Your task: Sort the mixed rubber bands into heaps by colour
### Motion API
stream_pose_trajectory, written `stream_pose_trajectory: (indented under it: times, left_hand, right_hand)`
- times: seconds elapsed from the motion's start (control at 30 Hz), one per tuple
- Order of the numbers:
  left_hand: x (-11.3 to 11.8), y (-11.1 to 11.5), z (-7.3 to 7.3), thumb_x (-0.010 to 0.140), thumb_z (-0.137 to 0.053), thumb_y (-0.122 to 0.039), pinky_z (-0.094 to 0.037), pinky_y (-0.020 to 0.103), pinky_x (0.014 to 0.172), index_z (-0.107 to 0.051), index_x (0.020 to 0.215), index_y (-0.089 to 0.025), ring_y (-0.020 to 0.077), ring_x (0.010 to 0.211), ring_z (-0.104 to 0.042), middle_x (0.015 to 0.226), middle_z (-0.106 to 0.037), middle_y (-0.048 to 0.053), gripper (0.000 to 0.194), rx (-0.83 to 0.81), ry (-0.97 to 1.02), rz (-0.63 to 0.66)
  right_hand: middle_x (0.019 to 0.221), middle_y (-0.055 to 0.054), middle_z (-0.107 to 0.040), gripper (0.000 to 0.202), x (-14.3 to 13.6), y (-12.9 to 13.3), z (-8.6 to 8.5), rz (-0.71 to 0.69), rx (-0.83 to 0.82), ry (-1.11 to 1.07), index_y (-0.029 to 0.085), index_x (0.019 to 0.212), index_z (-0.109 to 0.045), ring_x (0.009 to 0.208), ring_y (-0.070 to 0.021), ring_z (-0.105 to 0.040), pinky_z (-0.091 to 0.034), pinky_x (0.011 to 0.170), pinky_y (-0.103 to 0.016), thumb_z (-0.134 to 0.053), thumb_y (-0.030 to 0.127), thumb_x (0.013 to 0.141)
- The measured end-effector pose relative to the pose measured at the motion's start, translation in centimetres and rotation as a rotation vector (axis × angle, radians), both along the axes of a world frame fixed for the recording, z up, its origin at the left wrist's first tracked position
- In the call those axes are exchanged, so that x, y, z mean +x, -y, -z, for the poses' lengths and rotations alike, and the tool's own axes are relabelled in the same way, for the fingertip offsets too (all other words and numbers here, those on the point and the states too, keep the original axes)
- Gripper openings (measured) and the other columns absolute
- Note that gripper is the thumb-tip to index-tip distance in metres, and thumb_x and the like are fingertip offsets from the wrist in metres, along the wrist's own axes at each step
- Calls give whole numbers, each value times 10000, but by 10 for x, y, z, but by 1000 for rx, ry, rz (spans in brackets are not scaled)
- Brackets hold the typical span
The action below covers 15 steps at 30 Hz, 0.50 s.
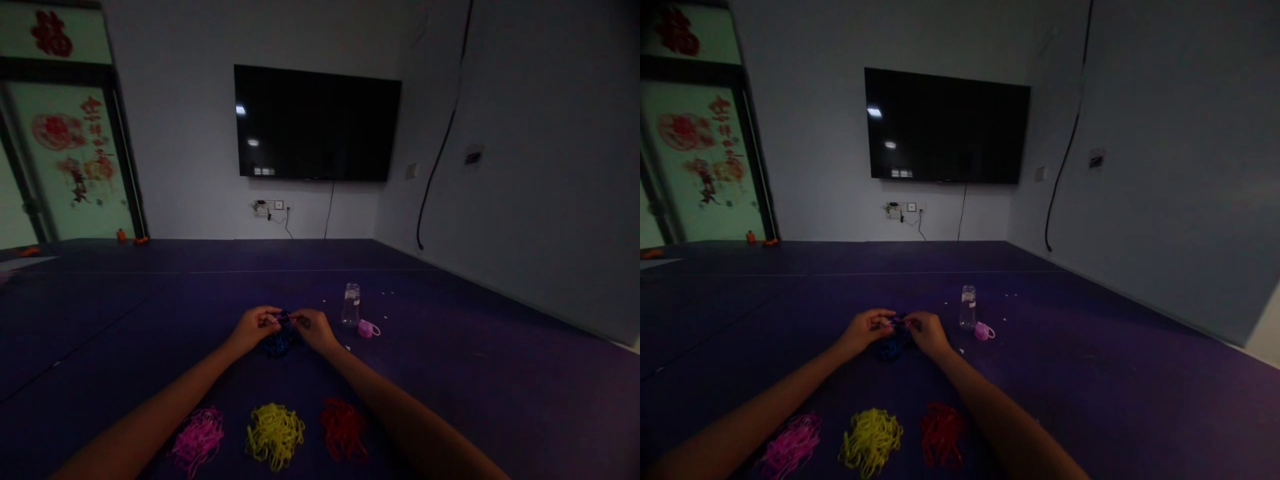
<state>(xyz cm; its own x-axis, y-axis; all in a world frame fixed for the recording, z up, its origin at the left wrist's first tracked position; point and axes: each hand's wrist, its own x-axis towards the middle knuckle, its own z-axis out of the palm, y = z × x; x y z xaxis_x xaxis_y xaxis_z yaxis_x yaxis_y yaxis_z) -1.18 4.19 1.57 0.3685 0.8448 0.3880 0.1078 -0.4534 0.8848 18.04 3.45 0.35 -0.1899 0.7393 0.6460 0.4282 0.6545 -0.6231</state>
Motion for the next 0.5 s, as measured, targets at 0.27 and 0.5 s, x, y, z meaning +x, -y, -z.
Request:
stream_pose_trajectory:
  times: [0.27, 0.5]
  left_hand:
    - [9, 7, 12, 633, -735, -288, -464, 272, 672, -636, 1010, -122, 160, 669, -618, 721, -673, 36, 423, -68, 38, 39]
    - [7, 12, 10, 664, -727, -343, -448, 251, 615, -629, 1029, -121, 146, 632, -589, 680, -644, 12, 439, -19, 30, 9]
  right_hand:
    - [722, -29, -696, 133, -9, 4, 3, -122, -124, -81, 176, 774, -707, 638, -144, -627, -470, 575, -222, -582, 201, 736]
    - [707, -10, -693, 169, -11, 11, 4, -54, -8, 36, 220, 779, -718, 583, -127, -600, -446, 552, -210, -583, 133, 727]
